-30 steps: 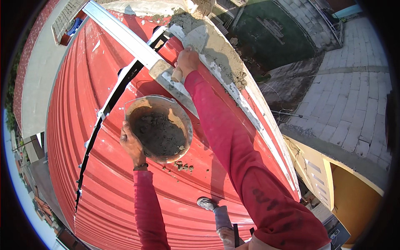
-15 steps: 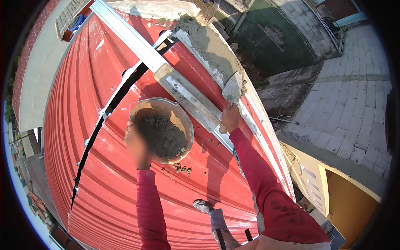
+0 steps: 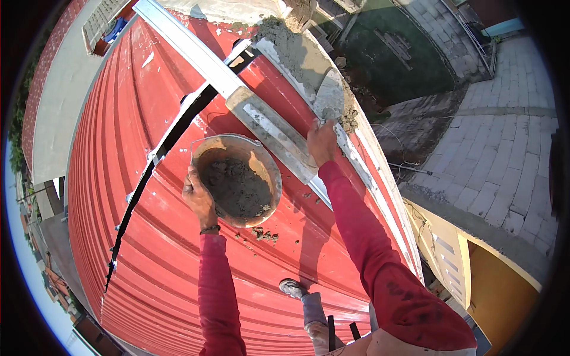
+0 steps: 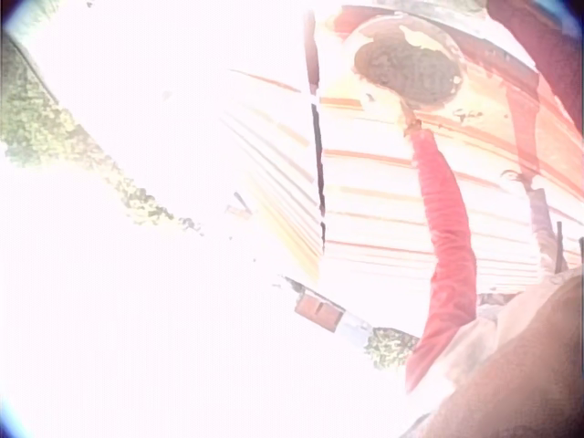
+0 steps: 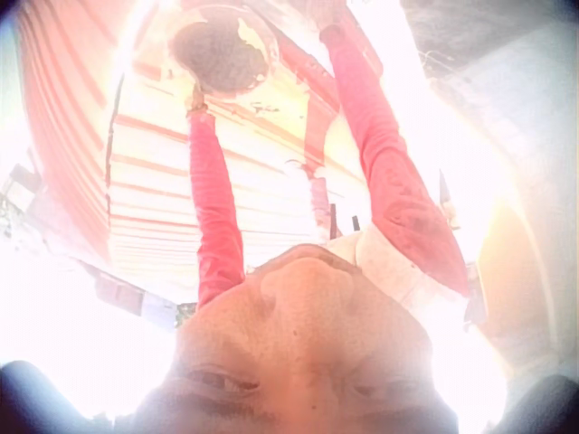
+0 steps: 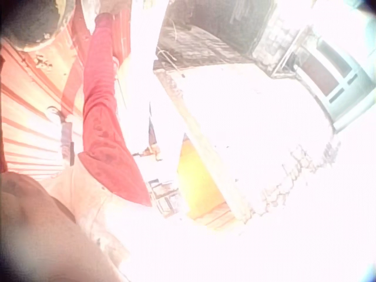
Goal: The person scoops cement from a bucket with a trowel and applies it along the ridge of a red corrugated metal roof, smoothing the material into place. The person repeatedly scoops and spreads the cement along the roof seam while standing on the roof surface.
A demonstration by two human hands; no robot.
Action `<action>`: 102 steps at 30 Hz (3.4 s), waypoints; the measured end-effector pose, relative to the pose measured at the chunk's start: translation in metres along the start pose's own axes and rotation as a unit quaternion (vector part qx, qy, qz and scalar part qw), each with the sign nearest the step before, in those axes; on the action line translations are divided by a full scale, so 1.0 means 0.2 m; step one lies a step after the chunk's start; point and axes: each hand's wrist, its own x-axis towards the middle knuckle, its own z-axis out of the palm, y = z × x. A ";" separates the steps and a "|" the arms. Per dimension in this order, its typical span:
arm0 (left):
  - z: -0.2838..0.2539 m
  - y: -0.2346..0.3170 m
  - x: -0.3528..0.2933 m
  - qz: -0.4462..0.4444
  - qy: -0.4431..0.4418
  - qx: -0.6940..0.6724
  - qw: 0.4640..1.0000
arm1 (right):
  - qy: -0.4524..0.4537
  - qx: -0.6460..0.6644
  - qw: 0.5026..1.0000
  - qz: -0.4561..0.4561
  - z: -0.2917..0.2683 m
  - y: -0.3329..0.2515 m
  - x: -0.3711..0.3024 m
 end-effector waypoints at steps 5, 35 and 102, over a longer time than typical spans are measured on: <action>0.00 0.00 -0.01 0.007 0.001 0.013 1.000 | 0.002 0.034 0.999 0.002 0.22 -0.11 -0.07; -0.02 0.00 0.00 0.005 -0.013 0.045 0.999 | -0.040 0.146 0.988 -0.041 0.08 -0.08 0.19; -0.26 -0.32 -0.48 0.118 -0.010 -0.075 0.990 | -0.557 -0.363 0.652 -0.364 -0.21 0.12 -0.69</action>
